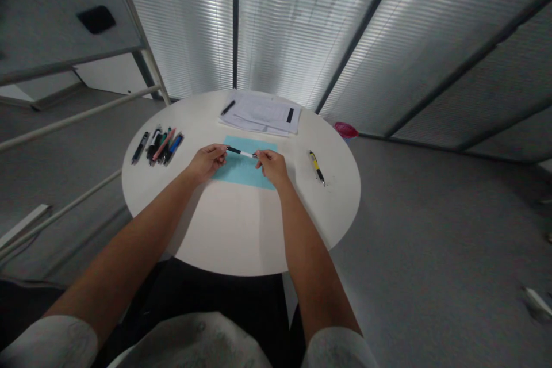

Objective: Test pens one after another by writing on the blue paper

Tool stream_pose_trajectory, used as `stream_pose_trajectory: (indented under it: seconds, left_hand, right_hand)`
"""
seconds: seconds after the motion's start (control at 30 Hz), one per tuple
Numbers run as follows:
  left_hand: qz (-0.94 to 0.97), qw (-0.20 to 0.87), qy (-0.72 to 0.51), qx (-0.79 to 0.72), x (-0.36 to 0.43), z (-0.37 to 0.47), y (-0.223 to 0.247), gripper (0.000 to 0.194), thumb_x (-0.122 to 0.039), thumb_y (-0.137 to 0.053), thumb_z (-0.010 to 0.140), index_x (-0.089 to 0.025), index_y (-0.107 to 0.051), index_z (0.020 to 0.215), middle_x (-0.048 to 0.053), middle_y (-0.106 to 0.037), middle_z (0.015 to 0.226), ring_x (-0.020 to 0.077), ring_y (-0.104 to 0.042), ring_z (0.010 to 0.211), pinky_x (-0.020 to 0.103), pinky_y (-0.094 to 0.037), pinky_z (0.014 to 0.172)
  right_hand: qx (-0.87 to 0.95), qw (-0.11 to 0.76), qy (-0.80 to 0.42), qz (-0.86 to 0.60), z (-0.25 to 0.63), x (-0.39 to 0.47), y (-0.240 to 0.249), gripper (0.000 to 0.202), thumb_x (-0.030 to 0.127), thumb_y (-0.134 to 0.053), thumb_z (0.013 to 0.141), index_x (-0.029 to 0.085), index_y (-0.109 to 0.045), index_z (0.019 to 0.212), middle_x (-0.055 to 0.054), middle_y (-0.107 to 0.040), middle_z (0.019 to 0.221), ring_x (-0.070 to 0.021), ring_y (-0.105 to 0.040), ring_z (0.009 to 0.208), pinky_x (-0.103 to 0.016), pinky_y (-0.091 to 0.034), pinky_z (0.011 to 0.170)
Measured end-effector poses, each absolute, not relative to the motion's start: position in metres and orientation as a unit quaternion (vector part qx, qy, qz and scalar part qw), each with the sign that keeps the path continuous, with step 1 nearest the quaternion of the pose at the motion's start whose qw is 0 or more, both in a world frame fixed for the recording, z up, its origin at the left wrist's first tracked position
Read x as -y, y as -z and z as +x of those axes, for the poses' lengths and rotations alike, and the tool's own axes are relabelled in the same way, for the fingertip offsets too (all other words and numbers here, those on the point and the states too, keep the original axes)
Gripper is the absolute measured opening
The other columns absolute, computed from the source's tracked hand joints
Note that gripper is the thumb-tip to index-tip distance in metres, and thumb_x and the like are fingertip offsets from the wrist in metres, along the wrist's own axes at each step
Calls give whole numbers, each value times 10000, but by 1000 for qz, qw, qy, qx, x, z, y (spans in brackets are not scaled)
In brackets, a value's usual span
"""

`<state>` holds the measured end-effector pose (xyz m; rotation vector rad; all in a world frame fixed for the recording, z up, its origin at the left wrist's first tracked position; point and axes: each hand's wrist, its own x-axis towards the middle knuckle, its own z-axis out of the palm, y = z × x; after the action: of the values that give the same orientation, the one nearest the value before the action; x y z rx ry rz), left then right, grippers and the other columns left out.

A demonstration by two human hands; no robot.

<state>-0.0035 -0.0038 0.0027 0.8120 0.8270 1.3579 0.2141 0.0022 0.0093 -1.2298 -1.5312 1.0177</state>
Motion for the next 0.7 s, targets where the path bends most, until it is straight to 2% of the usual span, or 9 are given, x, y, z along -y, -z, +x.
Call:
stream_pose_trajectory:
  seconds: [0.17,0.47,0.7]
  left_hand:
    - [358,627,-594,-355,2,-3,-1,327,-318,-850,588,-106,-687,776,1,-580,619,56,-482,520,222,-409,546]
    - [325,639,-601,-354,3,-3,-6,292,-255,-808,625,-101,-687,843,-9,-566,611,57,-476,503,223,-427,526]
    - [330,644,-594,-352,5,-3,-8,267,-243,-793,640,-96,-688,837,-3,-565,605,62,-473,500,225,-430,521]
  right_hand:
    - [617,464,-411,-485,214,-3,-6,479,633,-530,805,172,-663,818,9,-593,545,-65,-410,380,-208,-289,380]
    - [582,504,-469,-432,222,-5,-5,284,366,-628,695,176,-666,902,27,-618,561,-74,-435,407,-214,-321,421]
    - [563,520,-473,-435,222,-6,-4,232,336,-621,690,170,-672,844,21,-609,548,-72,-429,398,-214,-310,409]
